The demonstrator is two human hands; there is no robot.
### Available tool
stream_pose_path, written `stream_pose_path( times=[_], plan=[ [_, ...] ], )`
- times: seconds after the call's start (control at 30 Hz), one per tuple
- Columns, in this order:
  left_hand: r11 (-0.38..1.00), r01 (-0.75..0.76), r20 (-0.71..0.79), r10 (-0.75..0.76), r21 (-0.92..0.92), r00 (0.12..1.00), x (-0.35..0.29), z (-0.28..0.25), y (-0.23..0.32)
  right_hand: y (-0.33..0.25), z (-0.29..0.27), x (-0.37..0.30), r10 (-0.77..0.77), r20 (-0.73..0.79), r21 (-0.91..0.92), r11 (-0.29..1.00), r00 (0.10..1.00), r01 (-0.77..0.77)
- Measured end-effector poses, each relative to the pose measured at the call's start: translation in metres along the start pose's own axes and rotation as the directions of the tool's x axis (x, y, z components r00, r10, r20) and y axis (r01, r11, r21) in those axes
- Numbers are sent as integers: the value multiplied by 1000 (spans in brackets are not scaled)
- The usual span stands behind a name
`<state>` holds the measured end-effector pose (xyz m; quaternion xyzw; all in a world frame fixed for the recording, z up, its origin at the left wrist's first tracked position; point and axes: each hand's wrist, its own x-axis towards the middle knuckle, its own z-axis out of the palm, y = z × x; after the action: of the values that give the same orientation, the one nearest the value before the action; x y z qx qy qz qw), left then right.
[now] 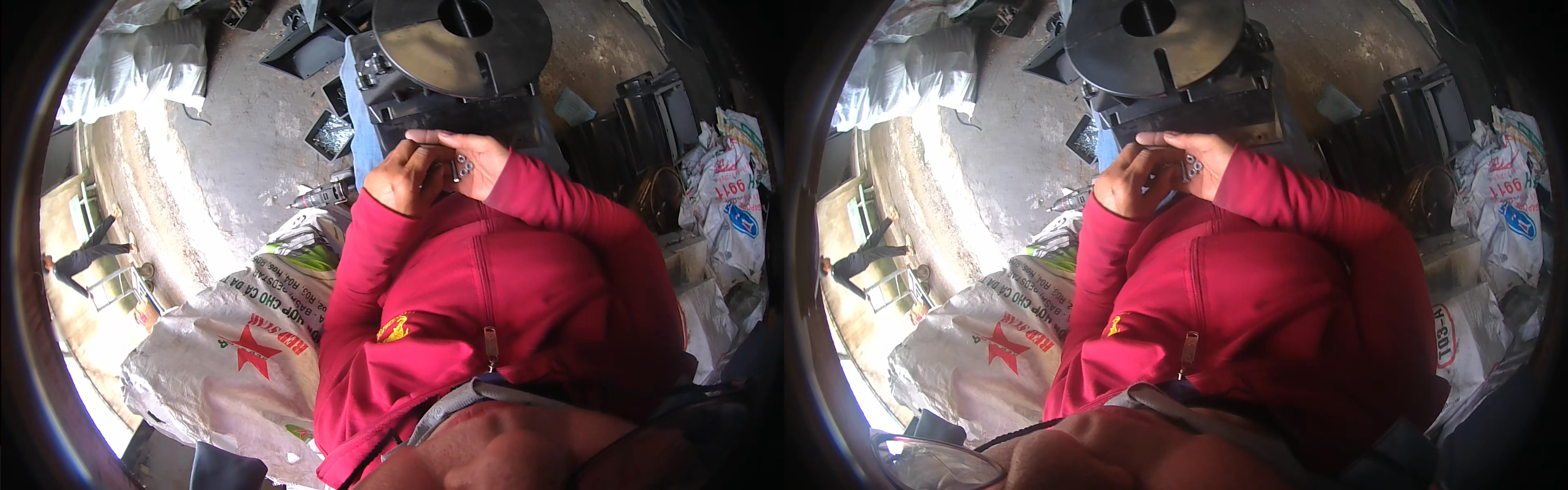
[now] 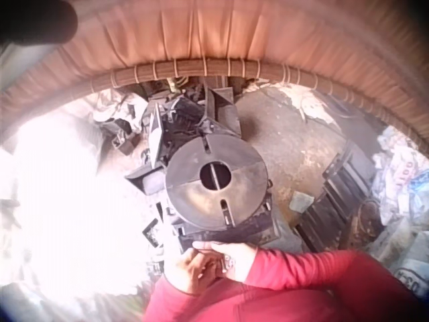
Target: The person assembles a metal component by inserting and tightening bolts with a wrench. They rotate the part to access different sides and continue securing the assembly.
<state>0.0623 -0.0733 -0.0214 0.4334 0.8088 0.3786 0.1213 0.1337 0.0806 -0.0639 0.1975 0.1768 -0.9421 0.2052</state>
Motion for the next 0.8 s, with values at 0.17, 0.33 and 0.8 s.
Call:
stream_pose_path(
  times=[0.17, 0.33, 0.8],
  plan=[
    [994, 54, -110, -65, -95, 992, -1, 0, -19, -1, 5, -3, -13, 13, 17, 1000, 1000, 13],
    [971, 99, -143, -132, -215, 981, -4, -13, -23, -3, -2, 2, -36, -126, -362, 932, 991, -12],
    [890, 160, -137, -238, -427, 962, 24, -47, -91, -6, -9, 37, -167, -232, -296, 950, 958, 94]
  ],
)
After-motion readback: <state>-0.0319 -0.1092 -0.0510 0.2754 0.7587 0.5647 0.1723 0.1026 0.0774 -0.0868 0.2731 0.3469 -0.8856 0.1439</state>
